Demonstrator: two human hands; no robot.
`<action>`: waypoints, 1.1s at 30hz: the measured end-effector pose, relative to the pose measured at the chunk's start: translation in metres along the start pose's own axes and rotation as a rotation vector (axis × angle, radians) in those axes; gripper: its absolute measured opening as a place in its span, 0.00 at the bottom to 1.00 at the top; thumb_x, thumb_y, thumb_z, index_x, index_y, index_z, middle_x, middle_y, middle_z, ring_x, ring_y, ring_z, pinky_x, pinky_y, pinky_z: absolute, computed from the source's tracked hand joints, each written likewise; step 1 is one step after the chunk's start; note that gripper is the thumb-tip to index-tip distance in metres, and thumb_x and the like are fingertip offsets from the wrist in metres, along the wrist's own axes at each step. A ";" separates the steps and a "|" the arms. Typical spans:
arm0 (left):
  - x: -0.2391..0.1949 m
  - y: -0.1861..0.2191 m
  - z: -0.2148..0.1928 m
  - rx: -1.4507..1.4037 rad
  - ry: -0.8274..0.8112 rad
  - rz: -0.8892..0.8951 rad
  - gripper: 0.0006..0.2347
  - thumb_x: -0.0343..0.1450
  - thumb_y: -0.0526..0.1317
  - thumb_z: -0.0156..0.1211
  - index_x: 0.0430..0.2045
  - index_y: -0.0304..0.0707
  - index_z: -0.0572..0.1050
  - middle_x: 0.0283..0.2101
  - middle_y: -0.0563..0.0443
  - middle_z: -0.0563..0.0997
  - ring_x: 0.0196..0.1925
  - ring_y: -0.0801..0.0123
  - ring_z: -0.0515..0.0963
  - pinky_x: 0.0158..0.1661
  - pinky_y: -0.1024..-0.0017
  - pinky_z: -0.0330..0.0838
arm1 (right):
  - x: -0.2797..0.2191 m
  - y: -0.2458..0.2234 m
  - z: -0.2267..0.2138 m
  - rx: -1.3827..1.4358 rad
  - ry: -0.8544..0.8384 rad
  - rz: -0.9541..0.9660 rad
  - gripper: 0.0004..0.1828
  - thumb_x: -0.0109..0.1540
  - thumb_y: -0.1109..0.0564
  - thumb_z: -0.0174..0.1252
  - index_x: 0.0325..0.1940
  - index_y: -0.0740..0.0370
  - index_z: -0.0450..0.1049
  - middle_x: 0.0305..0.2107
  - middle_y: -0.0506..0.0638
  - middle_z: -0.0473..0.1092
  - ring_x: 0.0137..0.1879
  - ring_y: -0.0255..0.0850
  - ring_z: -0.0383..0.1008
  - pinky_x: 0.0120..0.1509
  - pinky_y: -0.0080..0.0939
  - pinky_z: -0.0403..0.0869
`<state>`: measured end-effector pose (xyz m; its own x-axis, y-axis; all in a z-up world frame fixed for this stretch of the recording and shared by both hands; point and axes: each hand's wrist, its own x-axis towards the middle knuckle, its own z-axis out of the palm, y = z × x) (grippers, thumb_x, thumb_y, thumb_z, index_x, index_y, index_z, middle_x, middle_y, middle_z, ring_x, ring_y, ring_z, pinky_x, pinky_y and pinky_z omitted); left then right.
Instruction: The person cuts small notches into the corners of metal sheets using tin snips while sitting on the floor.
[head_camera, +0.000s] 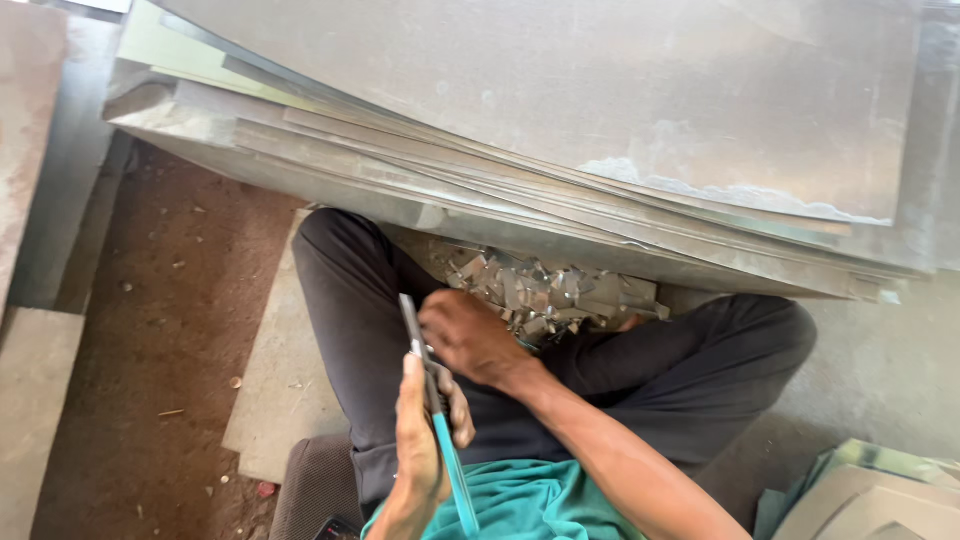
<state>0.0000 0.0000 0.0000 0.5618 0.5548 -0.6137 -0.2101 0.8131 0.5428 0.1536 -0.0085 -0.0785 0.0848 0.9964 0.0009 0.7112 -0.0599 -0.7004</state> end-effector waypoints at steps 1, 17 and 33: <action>-0.001 0.003 0.007 -0.002 -0.009 -0.003 0.23 0.75 0.63 0.44 0.27 0.42 0.66 0.16 0.53 0.67 0.13 0.72 0.65 0.16 0.74 0.61 | -0.010 -0.002 -0.017 0.002 0.194 0.055 0.14 0.66 0.52 0.56 0.54 0.58 0.75 0.56 0.54 0.70 0.64 0.50 0.71 0.69 0.47 0.70; -0.015 -0.028 0.051 0.113 -0.393 -0.163 0.19 0.75 0.52 0.57 0.23 0.32 0.75 0.18 0.50 0.74 0.13 0.75 0.68 0.13 0.76 0.55 | -0.183 -0.119 -0.119 0.737 0.484 0.543 0.17 0.66 0.48 0.53 0.43 0.66 0.71 0.27 0.49 0.66 0.32 0.35 0.64 0.36 0.39 0.67; -0.042 -0.042 0.057 0.119 -0.672 -0.238 0.18 0.78 0.47 0.58 0.27 0.27 0.78 0.22 0.52 0.74 0.18 0.78 0.65 0.18 0.77 0.56 | -0.214 -0.091 -0.097 0.751 0.527 0.353 0.19 0.70 0.55 0.45 0.59 0.73 0.67 0.41 0.54 0.72 0.45 0.40 0.74 0.51 0.38 0.73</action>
<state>0.0307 -0.0674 0.0356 0.9602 0.1062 -0.2583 0.0458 0.8525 0.5207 0.1384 -0.2225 0.0548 0.6371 0.7636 -0.1053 -0.0280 -0.1135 -0.9931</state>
